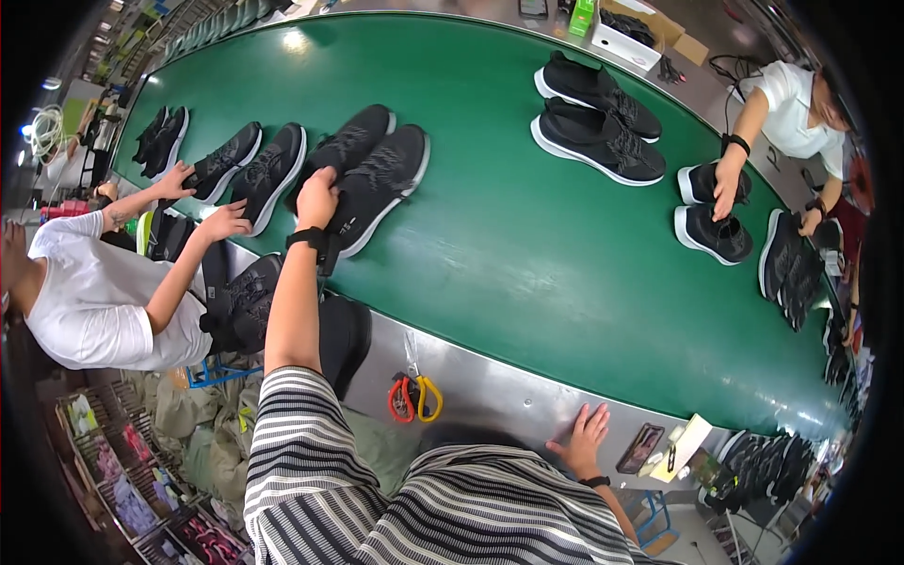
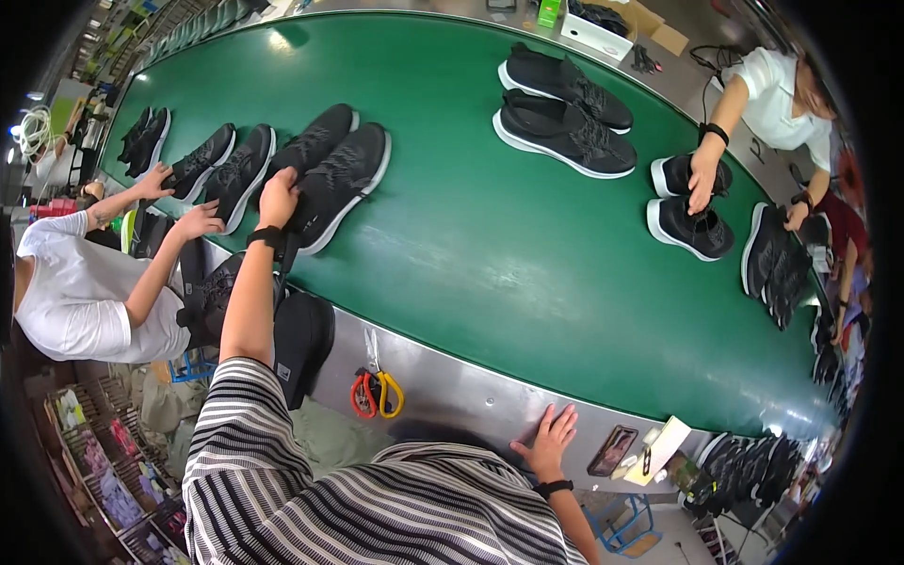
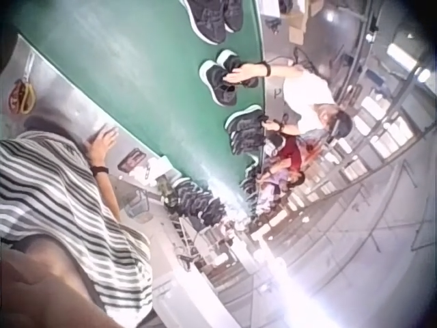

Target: The recorder is inspecting pairs of black athletic shoes on a factory conveyor belt, checking for quality and alignment before placing them back or moving them along.

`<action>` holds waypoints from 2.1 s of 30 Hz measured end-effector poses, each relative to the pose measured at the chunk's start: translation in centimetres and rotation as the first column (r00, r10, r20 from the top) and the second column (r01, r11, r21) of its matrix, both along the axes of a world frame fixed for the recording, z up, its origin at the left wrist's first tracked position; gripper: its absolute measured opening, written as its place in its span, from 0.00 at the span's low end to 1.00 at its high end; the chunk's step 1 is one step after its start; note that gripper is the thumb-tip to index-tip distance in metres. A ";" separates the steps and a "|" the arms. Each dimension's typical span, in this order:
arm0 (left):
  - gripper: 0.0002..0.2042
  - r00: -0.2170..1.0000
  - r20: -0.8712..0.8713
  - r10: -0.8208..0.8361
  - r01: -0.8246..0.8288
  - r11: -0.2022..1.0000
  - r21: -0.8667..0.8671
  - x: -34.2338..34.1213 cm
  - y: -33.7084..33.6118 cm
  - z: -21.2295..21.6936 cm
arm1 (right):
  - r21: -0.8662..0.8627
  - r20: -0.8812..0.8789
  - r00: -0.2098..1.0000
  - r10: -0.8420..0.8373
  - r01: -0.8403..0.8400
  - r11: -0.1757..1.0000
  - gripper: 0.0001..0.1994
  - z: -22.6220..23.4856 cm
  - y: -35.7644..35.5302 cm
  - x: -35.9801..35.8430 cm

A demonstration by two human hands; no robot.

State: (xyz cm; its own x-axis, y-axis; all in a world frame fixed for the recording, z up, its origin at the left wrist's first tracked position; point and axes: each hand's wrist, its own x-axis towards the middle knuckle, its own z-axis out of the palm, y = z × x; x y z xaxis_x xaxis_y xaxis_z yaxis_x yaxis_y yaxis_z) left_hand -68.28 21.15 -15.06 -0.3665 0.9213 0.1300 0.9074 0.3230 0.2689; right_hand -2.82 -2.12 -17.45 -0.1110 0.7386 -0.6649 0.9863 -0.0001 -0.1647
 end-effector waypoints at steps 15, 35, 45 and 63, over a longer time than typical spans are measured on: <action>0.03 0.914 -0.175 -0.366 0.402 0.876 0.267 8.1 23.9 6.4 | -0.054 0.005 1.000 0.001 -0.001 0.999 0.65 0.6 0.4 0.0; 0.19 0.555 0.652 -0.516 0.695 0.719 -0.022 36.2 -24.3 -0.8 | 0.080 -0.106 0.994 0.034 -0.026 0.996 0.68 0.1 -1.6 0.8; 0.47 0.596 0.347 -0.724 0.796 0.475 -0.376 38.5 -30.0 -3.8 | 0.155 -0.157 0.987 0.027 -0.002 0.988 0.54 0.7 -2.9 2.1; 0.49 0.685 0.301 -0.664 0.724 0.575 -0.381 39.1 -31.6 -4.6 | -0.020 -0.467 0.872 -0.146 0.154 0.988 0.18 0.9 -11.2 8.7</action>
